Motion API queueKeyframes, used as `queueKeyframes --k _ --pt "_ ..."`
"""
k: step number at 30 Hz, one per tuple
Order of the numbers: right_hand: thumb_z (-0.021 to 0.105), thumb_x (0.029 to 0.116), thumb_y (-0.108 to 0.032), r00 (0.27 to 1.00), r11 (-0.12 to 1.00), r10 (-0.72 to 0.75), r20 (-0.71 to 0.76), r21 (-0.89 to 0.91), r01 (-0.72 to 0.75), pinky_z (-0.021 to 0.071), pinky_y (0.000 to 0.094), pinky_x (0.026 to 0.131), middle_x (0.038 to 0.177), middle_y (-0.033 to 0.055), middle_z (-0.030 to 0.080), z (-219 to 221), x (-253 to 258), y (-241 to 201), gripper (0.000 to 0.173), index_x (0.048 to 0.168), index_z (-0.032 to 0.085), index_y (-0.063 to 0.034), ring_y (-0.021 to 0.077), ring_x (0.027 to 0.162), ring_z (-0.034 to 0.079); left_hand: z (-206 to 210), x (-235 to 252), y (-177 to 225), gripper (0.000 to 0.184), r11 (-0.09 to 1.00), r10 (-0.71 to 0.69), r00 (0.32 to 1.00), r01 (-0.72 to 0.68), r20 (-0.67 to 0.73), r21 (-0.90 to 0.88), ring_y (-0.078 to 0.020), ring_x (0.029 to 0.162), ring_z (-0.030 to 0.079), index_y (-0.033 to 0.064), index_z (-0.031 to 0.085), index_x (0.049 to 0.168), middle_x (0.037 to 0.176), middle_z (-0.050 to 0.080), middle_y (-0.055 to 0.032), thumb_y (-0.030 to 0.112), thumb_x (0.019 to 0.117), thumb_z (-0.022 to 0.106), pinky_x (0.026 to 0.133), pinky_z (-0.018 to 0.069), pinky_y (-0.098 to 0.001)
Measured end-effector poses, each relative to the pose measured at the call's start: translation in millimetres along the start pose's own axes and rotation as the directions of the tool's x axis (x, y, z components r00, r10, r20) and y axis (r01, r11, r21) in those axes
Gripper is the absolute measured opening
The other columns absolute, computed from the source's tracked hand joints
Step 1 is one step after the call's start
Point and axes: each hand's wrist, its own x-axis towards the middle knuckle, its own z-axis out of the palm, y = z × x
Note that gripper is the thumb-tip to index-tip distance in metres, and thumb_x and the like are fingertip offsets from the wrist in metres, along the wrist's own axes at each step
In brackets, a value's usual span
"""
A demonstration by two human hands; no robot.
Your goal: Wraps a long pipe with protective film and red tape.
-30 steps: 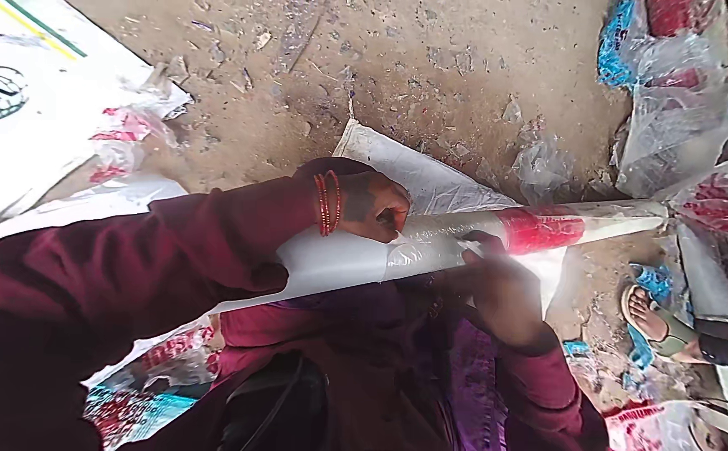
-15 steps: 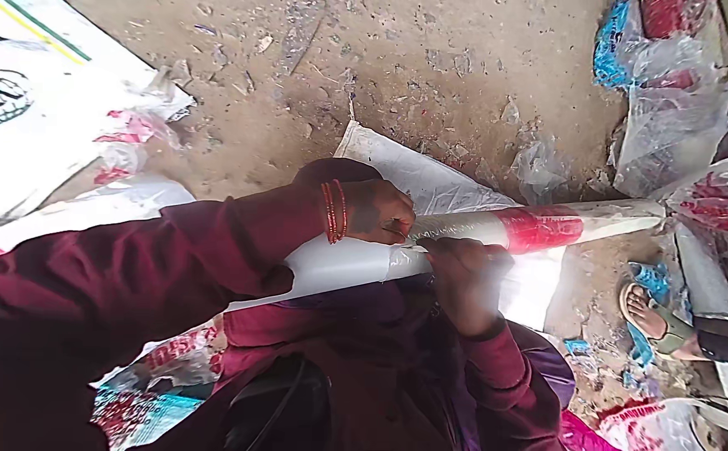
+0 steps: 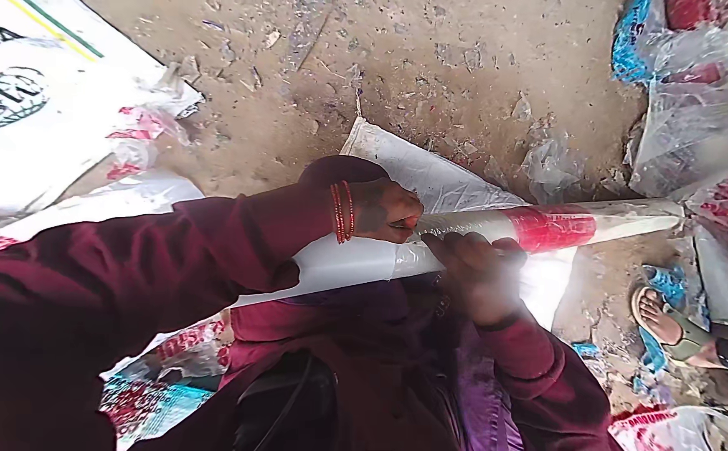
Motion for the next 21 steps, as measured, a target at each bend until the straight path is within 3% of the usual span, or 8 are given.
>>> queueKeyframes --k 9,11,13,16,19,21 --pt "0.058 0.093 -0.004 0.993 0.993 0.022 0.112 -0.121 -0.009 0.0441 0.0438 0.072 0.086 0.0034 0.074 -14 -7 27 0.033 0.108 0.08 -0.0226 0.0239 0.077 0.067 2 0 -3 0.012 0.994 -0.095 0.992 0.09 -0.083 -0.063 -0.0155 0.067 0.067 -0.0036 0.072 0.084 0.076 0.07 -0.0143 0.005 0.088 0.064 0.059 0.0514 -0.0245" --pt "0.059 0.0936 -0.007 0.995 0.989 0.071 0.073 -0.133 -0.061 0.0436 0.0448 0.075 0.087 0.0028 0.075 -17 -6 21 0.03 0.106 0.08 -0.0235 0.0234 0.078 0.068 -5 2 4 0.012 0.98 -0.188 0.982 0.186 -0.029 -0.065 -0.0147 0.071 0.068 -0.0029 0.073 0.087 0.079 0.072 -0.0134 0.006 0.089 0.064 0.063 0.0526 -0.0255" --pt "0.058 0.0959 -0.011 0.992 0.988 0.124 -0.01 -0.091 -0.124 0.0402 0.0445 0.081 0.089 0.0014 0.076 -17 -3 12 0.029 0.105 0.08 -0.0255 0.0218 0.082 0.067 -20 7 20 0.013 0.943 -0.316 0.942 0.325 0.11 -0.069 -0.017 0.08 0.068 -0.0052 0.073 0.096 0.088 0.072 -0.0155 0.004 0.0947 0.064 0.072 0.0528 -0.0296" --pt "0.057 0.0969 -0.01 0.988 0.99 0.144 -0.064 0.0 -0.144 0.041 0.043 0.084 0.089 -0.0001 0.076 -10 3 -2 0.03 0.103 0.081 -0.0268 0.0193 0.083 0.068 -3 1 1 0.013 0.982 -0.17 0.985 0.166 -0.041 -0.095 -0.0117 0.068 0.066 -0.0019 0.073 0.086 0.076 0.071 -0.0115 0.008 0.0881 0.065 0.06 0.0506 -0.0239" --pt "0.058 0.0951 -0.006 0.994 0.994 0.103 -0.046 0.032 -0.102 0.0427 0.041 0.081 0.086 0.0001 0.076 0 7 -10 0.031 0.102 0.081 -0.0246 0.0202 0.08 0.067 -11 5 12 0.015 0.958 -0.261 0.965 0.264 0.035 -0.109 -0.0222 0.077 0.069 -0.0088 0.072 0.092 0.084 0.071 -0.02 0.004 0.0931 0.065 0.07 0.0545 -0.0336" --pt "0.058 0.0942 -0.004 0.996 0.997 0.082 -0.036 -0.001 -0.082 0.0413 0.0402 0.08 0.086 -0.0004 0.075 3 6 -11 0.032 0.102 0.081 -0.0244 0.0198 0.08 0.066 -5 3 5 0.014 0.977 -0.202 0.979 0.2 -0.019 -0.068 -0.0176 0.071 0.068 -0.004 0.072 0.086 0.077 0.07 -0.015 0.007 0.0896 0.065 0.064 0.0532 -0.029"
